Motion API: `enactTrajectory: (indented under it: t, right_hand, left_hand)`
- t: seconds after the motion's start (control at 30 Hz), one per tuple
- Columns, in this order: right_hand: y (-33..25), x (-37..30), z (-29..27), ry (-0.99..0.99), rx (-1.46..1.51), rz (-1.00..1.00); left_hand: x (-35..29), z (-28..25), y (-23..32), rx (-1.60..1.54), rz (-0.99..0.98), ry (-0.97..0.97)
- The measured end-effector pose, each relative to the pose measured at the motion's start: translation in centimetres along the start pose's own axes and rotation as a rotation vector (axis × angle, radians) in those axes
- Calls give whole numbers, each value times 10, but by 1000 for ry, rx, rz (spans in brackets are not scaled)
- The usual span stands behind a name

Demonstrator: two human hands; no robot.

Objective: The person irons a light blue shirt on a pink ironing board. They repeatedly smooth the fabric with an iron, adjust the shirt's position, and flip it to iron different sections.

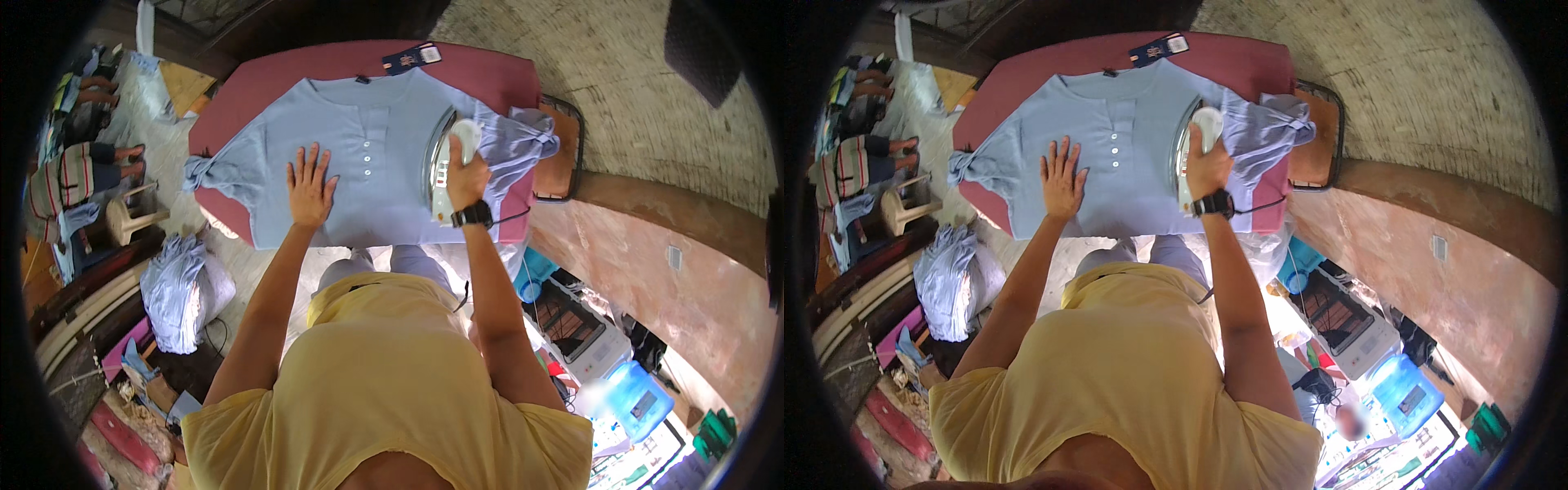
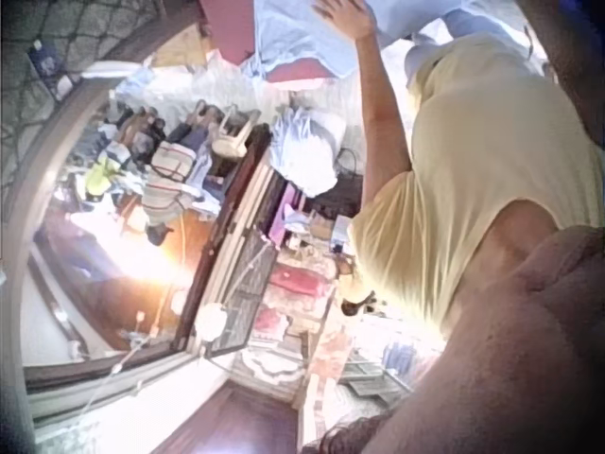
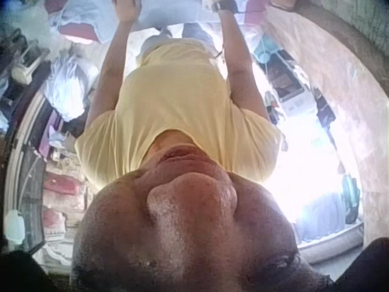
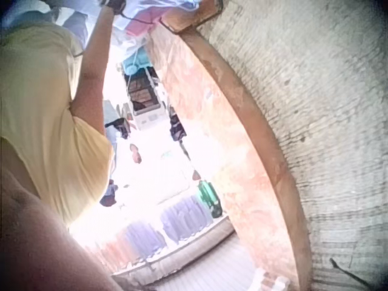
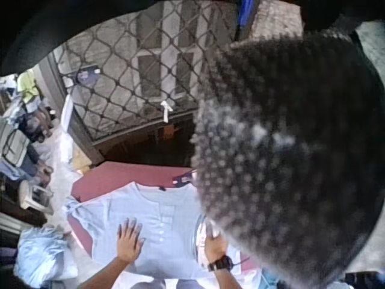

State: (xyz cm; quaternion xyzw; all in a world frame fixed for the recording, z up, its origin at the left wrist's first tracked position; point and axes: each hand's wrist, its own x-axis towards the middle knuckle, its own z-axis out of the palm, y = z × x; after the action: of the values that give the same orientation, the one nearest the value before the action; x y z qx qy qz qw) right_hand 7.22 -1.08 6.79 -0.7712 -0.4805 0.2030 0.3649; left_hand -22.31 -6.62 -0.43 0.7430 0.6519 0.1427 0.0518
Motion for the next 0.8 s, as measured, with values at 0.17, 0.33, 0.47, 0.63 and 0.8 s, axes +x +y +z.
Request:
enactTrajectory:
  t: [0.17, 0.33, 0.47, 0.63, 0.8]
  right_hand:
    - [-26, 69, 33, -132, -110, -11]
    - [-15, 27, 17, -193, -197, 27]
    - [21, -49, -27, -420, 132, 74]
    - [-32, -54, -33, -454, 88, -63]
    - [-111, -55, 34, -609, 226, -191]
  left_hand:
    - [1, 1, -3, 0, -3, 17]
    - [0, -2, -3, -13, -3, 32]
    - [25, 2, -16, -192, -55, 158]
    - [91, 10, -50, -97, 21, 279]
    - [112, 11, -77, -24, 59, 291]
